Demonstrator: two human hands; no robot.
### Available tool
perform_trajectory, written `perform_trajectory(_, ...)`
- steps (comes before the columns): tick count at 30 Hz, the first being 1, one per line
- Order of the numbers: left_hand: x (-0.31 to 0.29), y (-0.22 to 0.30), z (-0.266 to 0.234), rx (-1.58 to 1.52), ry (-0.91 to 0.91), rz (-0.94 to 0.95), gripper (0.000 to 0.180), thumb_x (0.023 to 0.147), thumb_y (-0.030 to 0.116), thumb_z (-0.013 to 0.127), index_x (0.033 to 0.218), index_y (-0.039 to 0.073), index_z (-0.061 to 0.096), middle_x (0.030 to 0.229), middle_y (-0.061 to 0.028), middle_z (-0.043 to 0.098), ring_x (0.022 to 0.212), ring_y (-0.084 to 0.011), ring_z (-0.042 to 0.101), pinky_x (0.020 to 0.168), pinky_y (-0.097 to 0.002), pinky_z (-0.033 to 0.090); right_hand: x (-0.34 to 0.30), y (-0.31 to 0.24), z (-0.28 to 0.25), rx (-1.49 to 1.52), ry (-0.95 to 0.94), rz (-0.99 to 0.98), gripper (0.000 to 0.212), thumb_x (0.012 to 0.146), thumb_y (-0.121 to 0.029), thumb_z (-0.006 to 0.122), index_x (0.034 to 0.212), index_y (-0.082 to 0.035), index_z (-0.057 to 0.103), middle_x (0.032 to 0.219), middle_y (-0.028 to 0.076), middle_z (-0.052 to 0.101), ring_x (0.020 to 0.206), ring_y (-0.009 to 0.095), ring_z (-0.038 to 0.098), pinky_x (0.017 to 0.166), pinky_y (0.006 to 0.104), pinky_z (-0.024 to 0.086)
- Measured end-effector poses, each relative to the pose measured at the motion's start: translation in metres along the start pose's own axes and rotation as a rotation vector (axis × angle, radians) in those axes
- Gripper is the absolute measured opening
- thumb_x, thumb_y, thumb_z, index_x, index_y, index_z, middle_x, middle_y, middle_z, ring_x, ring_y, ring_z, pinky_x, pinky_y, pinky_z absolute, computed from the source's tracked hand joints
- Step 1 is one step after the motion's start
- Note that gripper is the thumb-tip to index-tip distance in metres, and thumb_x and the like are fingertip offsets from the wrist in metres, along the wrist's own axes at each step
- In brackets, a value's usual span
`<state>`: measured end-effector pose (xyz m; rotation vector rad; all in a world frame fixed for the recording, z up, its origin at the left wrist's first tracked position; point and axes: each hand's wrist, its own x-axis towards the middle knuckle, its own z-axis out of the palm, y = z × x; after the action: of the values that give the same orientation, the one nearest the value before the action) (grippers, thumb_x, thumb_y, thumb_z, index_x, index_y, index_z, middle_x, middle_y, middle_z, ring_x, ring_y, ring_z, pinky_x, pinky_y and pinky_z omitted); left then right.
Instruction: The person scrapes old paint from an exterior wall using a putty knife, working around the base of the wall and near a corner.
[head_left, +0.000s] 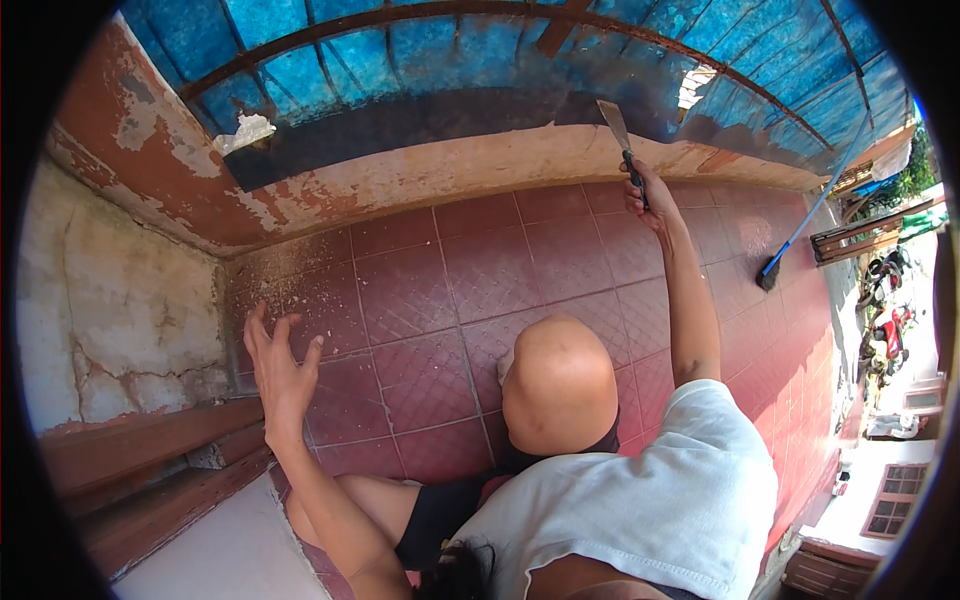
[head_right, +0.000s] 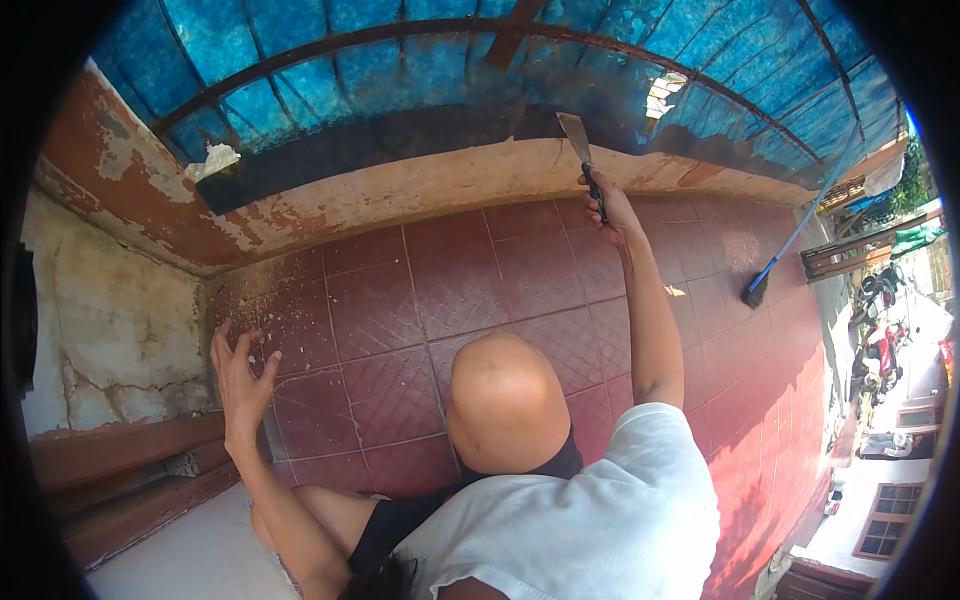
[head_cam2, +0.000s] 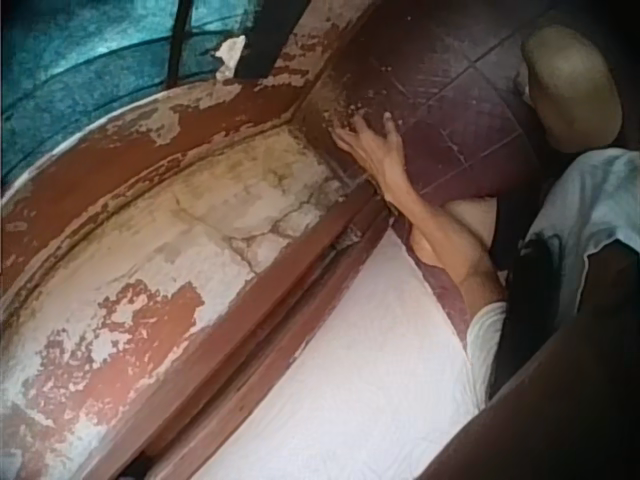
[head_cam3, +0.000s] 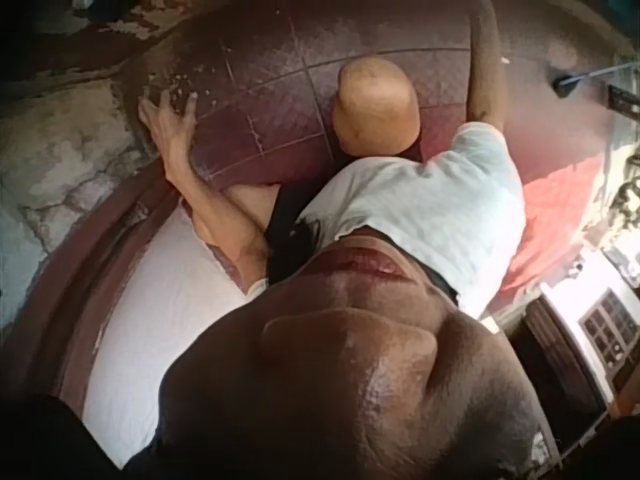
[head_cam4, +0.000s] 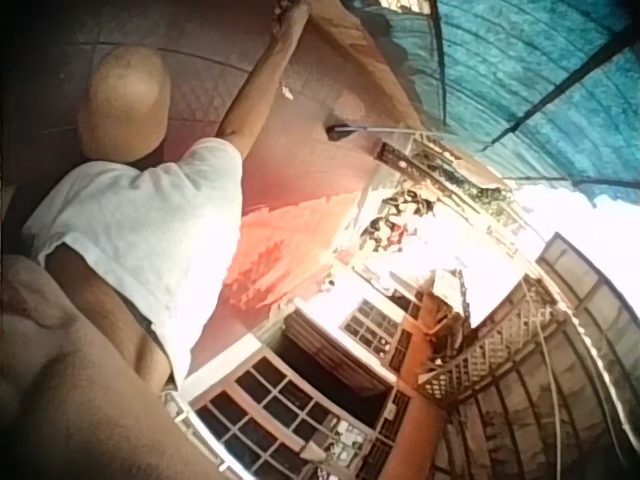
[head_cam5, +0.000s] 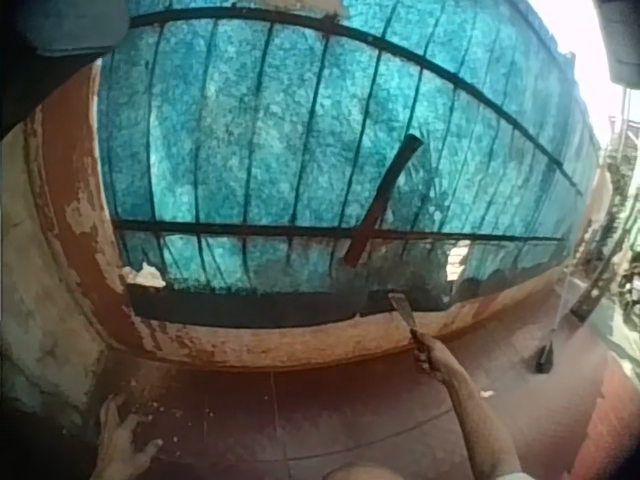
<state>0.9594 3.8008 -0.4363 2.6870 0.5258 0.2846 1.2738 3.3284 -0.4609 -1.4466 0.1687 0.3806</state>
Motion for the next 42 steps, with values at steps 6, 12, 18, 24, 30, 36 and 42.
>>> perform_trajectory(6,0.003,0.001,0.008,-0.013,-0.05,-0.017,0.038,0.074,0.011,0.072,0.109,0.003,0.057,0.14,-0.0199,0.034,0.133,-0.0378,0.029,0.108,-0.0455,0.031,0.002,0.005,0.005,-0.012,0.021,-0.006,0.036,0.096,-0.043,0.048,0.102,-0.008,0.055,0.054,-0.005,0.038,0.039,0.004,0.033,0.035,0.0189,0.024)
perform_trajectory(12,0.008,0.003,0.012,-0.002,-0.068,-0.005,0.038,0.075,0.011,0.072,0.109,0.003,0.058,0.139,-0.0195,0.034,0.132,-0.0378,0.029,0.107,-0.0453,0.031,-0.004,0.002,0.006,-0.024,0.018,-0.006,0.033,0.096,-0.042,0.048,0.104,-0.011,0.051,0.052,-0.006,0.034,0.038,0.005,0.031,0.037,0.0196,0.025)
perform_trajectory(18,0.007,0.007,0.011,-0.032,-0.079,-0.035,0.038,0.074,0.011,0.072,0.109,0.003,0.058,0.139,-0.0196,0.034,0.133,-0.0379,0.028,0.108,-0.0454,0.03,-0.028,0.0,0.001,-0.07,-0.002,-0.02,0.039,0.097,-0.043,0.045,0.104,-0.006,0.054,0.053,-0.005,0.036,0.037,0.005,0.031,0.036,0.0192,0.024)
perform_trajectory(24,0.008,0.002,0.018,-0.013,-0.094,-0.029,0.038,0.074,0.011,0.072,0.108,0.003,0.059,0.14,-0.0201,0.034,0.133,-0.0384,0.028,0.108,-0.0455,0.03,-0.06,-0.009,-0.04,-0.018,0.008,0.007,0.037,0.098,-0.043,0.045,0.105,-0.007,0.053,0.052,-0.005,0.036,0.035,0.005,0.03,0.036,0.0196,0.023)
perform_trajectory(30,0.012,0.004,0.026,0.001,-0.11,-0.016,0.037,0.074,0.011,0.072,0.107,0.003,0.059,0.14,-0.0211,0.033,0.133,-0.0389,0.029,0.108,-0.0457,0.03,-0.042,-0.025,-0.084,0.083,0.096,-0.006,0.032,0.097,-0.041,0.046,0.104,-0.01,0.053,0.053,-0.005,0.035,0.038,0.005,0.03,0.036,0.0184,0.023)
perform_trajectory(36,0.011,0.006,0.021,0.013,-0.119,-0.034,0.037,0.074,0.011,0.072,0.107,0.003,0.059,0.14,-0.0207,0.033,0.133,-0.0385,0.029,0.107,-0.0458,0.031,-0.013,-0.034,-0.084,0.007,0.142,-0.045,0.035,0.097,-0.041,0.046,0.109,-0.008,0.053,0.055,-0.005,0.036,0.039,0.004,0.031,0.036,0.0187,0.024)
perform_trajectory(42,0.012,0.006,0.028,0.028,-0.131,-0.044,0.037,0.074,0.011,0.072,0.108,0.003,0.059,0.14,-0.0203,0.033,0.133,-0.0383,0.029,0.107,-0.0465,0.031,0.004,-0.034,-0.085,-0.037,0.157,-0.031,0.037,0.097,-0.04,0.045,0.111,-0.007,0.054,0.056,-0.005,0.037,0.041,0.004,0.033,0.036,0.0188,0.025)
